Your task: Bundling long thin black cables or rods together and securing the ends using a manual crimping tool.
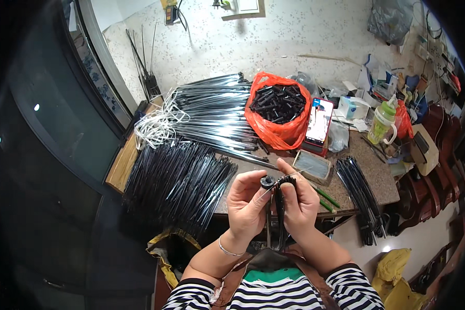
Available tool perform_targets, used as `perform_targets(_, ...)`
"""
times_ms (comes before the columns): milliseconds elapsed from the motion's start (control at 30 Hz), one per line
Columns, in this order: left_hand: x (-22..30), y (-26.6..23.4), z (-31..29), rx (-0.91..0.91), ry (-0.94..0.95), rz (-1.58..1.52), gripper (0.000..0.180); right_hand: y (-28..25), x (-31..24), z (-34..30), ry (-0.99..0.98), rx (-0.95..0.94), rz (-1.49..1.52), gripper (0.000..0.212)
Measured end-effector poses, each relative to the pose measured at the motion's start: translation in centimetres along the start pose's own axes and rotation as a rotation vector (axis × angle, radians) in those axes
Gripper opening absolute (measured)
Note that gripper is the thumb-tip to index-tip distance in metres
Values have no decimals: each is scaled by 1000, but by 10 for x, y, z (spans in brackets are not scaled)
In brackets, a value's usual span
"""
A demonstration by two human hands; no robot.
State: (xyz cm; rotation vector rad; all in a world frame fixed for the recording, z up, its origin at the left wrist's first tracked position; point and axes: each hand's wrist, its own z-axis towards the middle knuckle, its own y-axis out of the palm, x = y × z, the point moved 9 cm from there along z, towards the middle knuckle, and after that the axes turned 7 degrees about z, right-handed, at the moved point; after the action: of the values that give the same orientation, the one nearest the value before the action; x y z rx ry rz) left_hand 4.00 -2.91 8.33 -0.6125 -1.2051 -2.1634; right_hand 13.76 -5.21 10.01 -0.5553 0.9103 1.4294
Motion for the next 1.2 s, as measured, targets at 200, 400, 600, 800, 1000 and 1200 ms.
perform_targets(200,22,4,-5,118,196,252,34,15,-32,5,-260,-90,-123,28)
perform_targets(400,56,50,25,-260,392,281,29,21,-84,17,-504,-25,-210,31)
perform_targets(600,30,47,39,-231,185,287,31,6,-64,23,-479,144,-234,30)
perform_targets(800,21,45,53,-285,141,231,30,9,-51,28,-377,93,-222,29)
perform_targets(1000,11,32,64,-316,-55,-59,26,19,-41,44,-362,-92,-129,29)
perform_targets(1200,53,32,52,-8,630,788,17,4,-24,35,-330,245,5,28)
